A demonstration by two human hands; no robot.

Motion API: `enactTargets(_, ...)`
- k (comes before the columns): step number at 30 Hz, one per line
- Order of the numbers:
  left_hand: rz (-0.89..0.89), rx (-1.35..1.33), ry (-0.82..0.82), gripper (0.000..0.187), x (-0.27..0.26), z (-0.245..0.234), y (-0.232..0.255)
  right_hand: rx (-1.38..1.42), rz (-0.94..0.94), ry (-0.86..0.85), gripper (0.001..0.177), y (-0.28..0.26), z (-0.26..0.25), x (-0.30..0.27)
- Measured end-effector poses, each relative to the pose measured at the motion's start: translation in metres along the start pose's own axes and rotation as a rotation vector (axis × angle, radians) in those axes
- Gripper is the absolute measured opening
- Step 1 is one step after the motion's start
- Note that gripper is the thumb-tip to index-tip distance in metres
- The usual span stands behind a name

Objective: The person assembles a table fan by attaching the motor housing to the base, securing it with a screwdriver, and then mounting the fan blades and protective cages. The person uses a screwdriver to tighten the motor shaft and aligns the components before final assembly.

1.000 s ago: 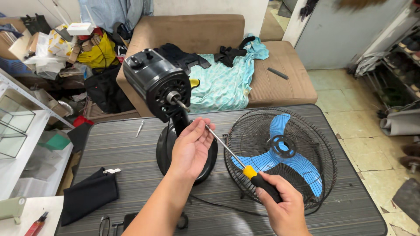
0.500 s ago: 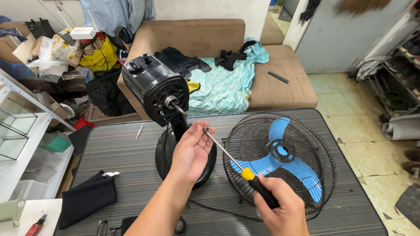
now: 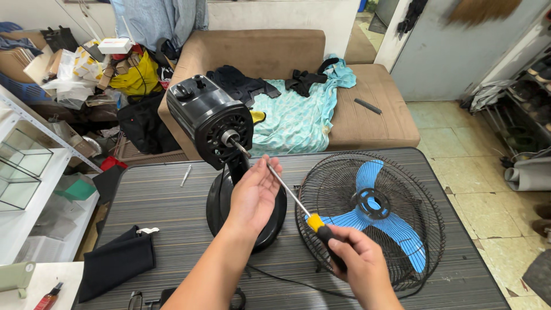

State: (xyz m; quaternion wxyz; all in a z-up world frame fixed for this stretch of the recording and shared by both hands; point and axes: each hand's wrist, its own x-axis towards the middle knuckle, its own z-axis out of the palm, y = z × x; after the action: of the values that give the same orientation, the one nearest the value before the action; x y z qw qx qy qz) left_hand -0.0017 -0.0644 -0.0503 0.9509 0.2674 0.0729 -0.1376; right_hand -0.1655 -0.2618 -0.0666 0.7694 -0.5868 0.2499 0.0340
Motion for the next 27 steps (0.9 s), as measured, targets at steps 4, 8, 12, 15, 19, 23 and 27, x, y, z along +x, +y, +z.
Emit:
enactTargets(4, 0.017, 0.038, -0.060, 0.025, 0.001, 0.005, -0.002, -0.247, -0.340, -0.018, 0.035, -0.023, 0.027, -0.006)
enactTargets(8, 0.049, 0.064, -0.065, 0.028, 0.002, 0.008, 0.000, -0.578, -0.890, -0.018, 0.032, -0.056, 0.050, -0.013)
enactTargets(12, 0.061, 0.075, -0.043, 0.030, 0.002, 0.008, 0.007, -0.584, -0.829, -0.028, 0.033, -0.076, 0.067, -0.016)
enactTargets(15, 0.070, 0.084, -0.042, 0.031, 0.003, 0.009, 0.012, -0.601, -0.827, -0.030, 0.034, -0.083, 0.074, -0.016)
enactTargets(19, 0.069, 0.097, -0.025, 0.032, 0.004, 0.009, 0.016, -0.627, -0.875, -0.036, 0.034, -0.088, 0.078, -0.014)
enactTargets(23, 0.067, 0.075, -0.045, 0.032, 0.005, 0.007, 0.015, -0.683, -0.946, -0.011, 0.033, -0.090, 0.079, -0.015)
enactTargets(27, 0.060, 0.055, -0.057, 0.032, 0.006, 0.007, 0.014, -0.687, -1.007, -0.004, 0.032, -0.091, 0.082, -0.017)
